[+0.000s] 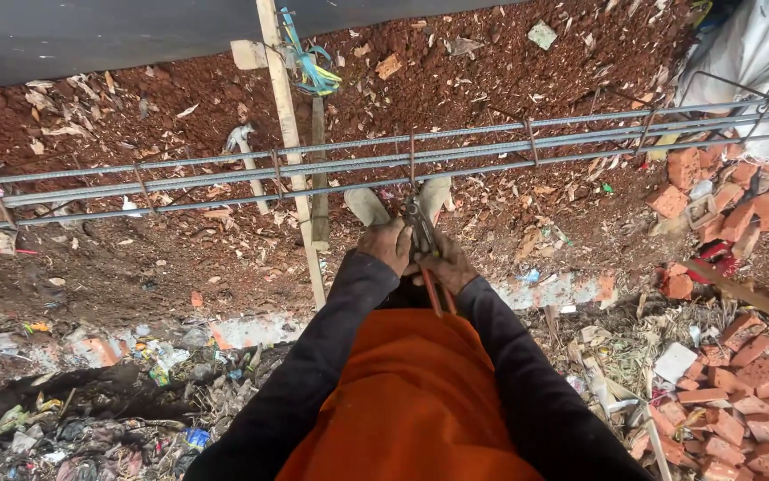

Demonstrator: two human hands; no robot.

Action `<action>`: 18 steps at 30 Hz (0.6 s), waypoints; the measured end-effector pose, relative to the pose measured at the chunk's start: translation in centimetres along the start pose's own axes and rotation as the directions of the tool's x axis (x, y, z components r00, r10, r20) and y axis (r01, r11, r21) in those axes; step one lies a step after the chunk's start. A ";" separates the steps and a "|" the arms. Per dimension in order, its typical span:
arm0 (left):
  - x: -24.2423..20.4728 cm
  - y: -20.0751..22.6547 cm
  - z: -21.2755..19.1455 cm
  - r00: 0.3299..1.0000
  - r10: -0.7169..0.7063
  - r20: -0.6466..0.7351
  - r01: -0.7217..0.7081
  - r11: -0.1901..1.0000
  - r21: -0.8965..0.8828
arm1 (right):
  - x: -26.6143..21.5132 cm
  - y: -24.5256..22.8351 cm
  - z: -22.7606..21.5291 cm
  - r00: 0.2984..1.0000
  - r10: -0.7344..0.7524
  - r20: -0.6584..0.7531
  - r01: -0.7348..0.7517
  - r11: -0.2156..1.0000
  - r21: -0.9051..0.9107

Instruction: The person ties rebar rods together by wrapping wire around the intersections and twisting and cutting the wire using pliers.

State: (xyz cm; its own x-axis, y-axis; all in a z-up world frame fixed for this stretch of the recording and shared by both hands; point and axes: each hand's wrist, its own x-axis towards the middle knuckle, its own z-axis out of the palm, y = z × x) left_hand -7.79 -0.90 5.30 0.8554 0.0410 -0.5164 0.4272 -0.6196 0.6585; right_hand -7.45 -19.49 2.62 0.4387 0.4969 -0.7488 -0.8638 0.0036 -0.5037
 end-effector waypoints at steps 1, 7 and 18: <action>-0.4 0.3 -0.1 1.000 -0.002 0.001 0.002 1.000 0.000 | 0.1 0.4 -0.3 1.000 0.002 0.000 -0.002 1.000 0.001; -1.2 0.0 1.3 0.992 0.065 -0.107 -0.062 0.998 0.031 | 0.6 -0.1 -0.4 0.998 -0.031 0.057 0.025 0.995 0.094; -1.0 1.4 0.3 0.993 -0.074 0.087 0.074 0.997 0.006 | 0.6 -1.2 -1.2 0.995 0.018 0.094 -0.033 0.987 0.160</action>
State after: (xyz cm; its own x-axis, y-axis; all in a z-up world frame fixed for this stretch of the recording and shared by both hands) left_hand -8.15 -2.04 6.65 0.7923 0.0183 -0.6099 0.4877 -0.6197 0.6150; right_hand -5.87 -20.27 2.25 0.3976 0.5764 -0.7139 -0.9064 0.1261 -0.4031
